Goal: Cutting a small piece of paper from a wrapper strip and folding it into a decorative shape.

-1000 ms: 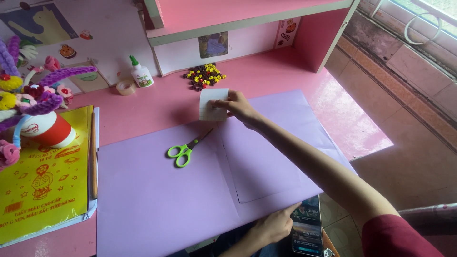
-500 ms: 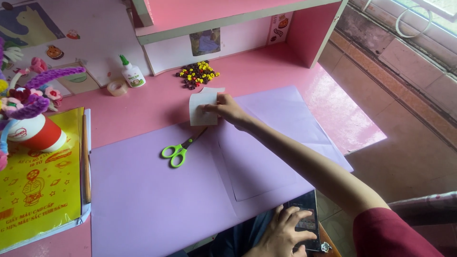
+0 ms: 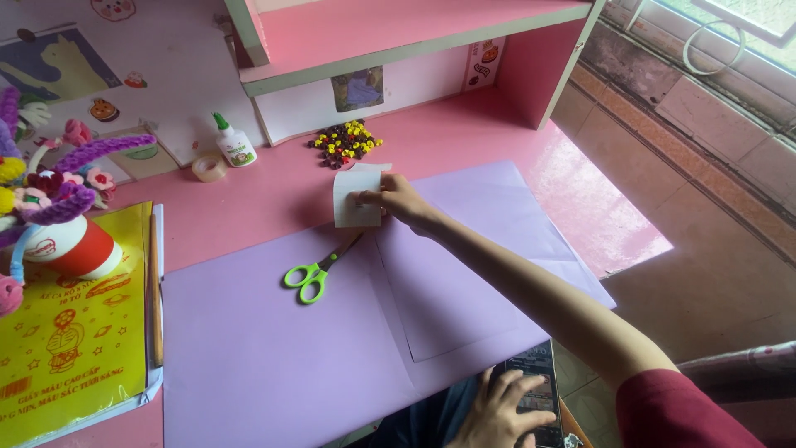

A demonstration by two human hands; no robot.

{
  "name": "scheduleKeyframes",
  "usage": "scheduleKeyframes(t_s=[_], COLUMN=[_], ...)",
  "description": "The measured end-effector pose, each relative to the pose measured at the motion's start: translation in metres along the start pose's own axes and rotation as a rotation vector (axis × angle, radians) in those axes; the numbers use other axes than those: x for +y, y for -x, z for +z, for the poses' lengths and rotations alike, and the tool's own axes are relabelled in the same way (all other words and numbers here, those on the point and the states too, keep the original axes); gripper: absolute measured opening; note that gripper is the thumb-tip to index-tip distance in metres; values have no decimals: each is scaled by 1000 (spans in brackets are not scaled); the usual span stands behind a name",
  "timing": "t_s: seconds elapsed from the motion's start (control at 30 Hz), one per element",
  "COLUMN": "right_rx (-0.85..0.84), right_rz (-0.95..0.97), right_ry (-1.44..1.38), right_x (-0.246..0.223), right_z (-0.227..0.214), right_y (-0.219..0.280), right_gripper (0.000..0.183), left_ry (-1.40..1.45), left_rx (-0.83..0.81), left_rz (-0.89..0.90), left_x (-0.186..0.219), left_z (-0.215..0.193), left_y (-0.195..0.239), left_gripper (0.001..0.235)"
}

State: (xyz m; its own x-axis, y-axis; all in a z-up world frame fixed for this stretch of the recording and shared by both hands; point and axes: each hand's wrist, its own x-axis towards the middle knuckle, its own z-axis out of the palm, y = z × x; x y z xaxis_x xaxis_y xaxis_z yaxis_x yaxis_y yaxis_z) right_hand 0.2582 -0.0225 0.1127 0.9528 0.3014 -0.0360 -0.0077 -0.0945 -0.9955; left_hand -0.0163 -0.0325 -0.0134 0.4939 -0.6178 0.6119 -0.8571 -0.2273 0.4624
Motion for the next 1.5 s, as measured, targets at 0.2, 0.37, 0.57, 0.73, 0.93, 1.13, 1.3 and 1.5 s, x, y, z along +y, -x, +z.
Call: scheduleKeyframes(t_s=[0.2,0.37,0.57,0.73,0.93,1.13,1.3,1.5], right_rx=[-13,-17,-8,-25,-11,0,-3,-12], right_rz=[6,3,28,28,51,70,79,66], right_ry=[-44,-61,-28,-42,-21,-31,-34,-18], right_x=[5,2,0,1,0,-1,-5,-4], right_z=[-3,0,0,-2,-2,-3,-2,-2], right_y=[0,3,4,4,5,5,8,6], right_gripper=[19,24,24,23,26,26,28,26], left_ry=[318,273,276,280,320,93,274,156], left_rx=[-220,-155,-213,-213,-222,-68,-196,-94], left_rz=[-583,-467,-500,-490,-510,-451,-448,-462], left_x=[-14,-25,-26,-30,-31,-46,-34,-35], left_z=[-7,-10,7,14,14,38,14,26], left_y=[-20,-44,-59,-64,-62,-44,-58,-51], left_gripper=[46,44,47,47,47,32,46,26])
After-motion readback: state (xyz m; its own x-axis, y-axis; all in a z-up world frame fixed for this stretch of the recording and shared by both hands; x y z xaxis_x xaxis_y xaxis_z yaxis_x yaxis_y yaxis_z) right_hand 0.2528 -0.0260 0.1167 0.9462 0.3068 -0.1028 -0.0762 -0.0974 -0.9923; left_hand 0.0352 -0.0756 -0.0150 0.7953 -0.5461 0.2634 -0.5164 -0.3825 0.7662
